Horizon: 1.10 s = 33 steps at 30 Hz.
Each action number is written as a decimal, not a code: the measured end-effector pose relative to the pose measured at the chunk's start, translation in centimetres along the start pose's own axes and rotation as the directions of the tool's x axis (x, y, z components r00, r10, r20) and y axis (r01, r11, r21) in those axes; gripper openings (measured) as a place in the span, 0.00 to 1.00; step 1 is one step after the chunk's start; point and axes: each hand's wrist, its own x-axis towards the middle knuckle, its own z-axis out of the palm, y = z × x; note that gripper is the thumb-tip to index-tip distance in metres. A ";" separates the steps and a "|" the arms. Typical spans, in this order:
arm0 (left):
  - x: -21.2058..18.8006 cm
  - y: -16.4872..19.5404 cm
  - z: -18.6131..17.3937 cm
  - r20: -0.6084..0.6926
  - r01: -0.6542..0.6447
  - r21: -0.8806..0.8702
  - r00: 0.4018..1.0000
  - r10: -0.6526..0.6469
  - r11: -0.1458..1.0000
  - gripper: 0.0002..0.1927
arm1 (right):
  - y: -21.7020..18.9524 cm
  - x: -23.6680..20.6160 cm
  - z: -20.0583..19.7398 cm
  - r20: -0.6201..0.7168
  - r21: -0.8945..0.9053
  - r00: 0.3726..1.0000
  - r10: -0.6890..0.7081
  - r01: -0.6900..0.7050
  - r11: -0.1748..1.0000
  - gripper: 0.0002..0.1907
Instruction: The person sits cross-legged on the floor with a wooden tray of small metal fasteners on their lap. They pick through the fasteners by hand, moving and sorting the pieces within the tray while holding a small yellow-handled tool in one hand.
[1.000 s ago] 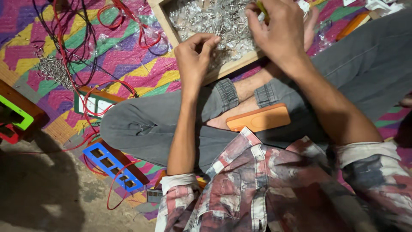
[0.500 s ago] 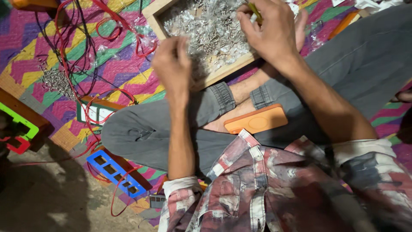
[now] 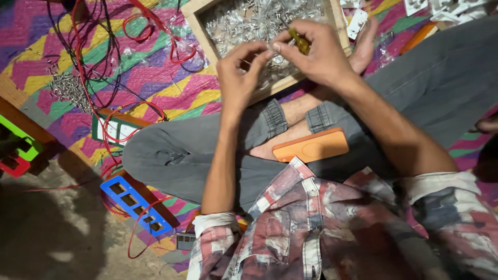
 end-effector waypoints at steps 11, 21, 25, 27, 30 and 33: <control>0.5 -3.1 -4.3 -0.431 -0.083 -0.249 0.902 -0.034 0.965 0.10 | 0.7 0.0 0.6 0.042 0.304 0.995 0.092 -0.100 0.947 0.09; 1.2 -4.9 -6.4 -0.525 0.027 -0.442 0.803 -0.283 0.896 0.27 | 0.4 -0.6 0.5 0.062 -0.587 0.993 -0.099 0.116 0.801 0.16; 1.4 -5.0 -4.2 -0.375 0.025 -0.489 0.896 -0.237 0.872 0.20 | 0.6 -0.7 0.9 0.153 -0.638 0.988 0.029 0.076 0.766 0.18; 1.2 -4.9 -3.6 -0.338 0.059 -0.443 0.913 -0.227 0.894 0.17 | 0.9 -0.9 1.1 0.177 -0.651 0.980 0.087 0.051 0.757 0.16; 1.3 -4.9 -3.3 -0.292 0.010 -0.429 0.945 -0.149 0.903 0.13 | 1.5 -0.7 1.4 0.224 -0.643 0.968 0.110 0.062 0.763 0.11; 1.2 -4.9 -3.2 -0.301 -0.008 -0.341 0.948 -0.101 0.940 0.11 | 2.1 -0.6 1.4 0.224 -0.640 0.972 0.068 0.094 0.763 0.07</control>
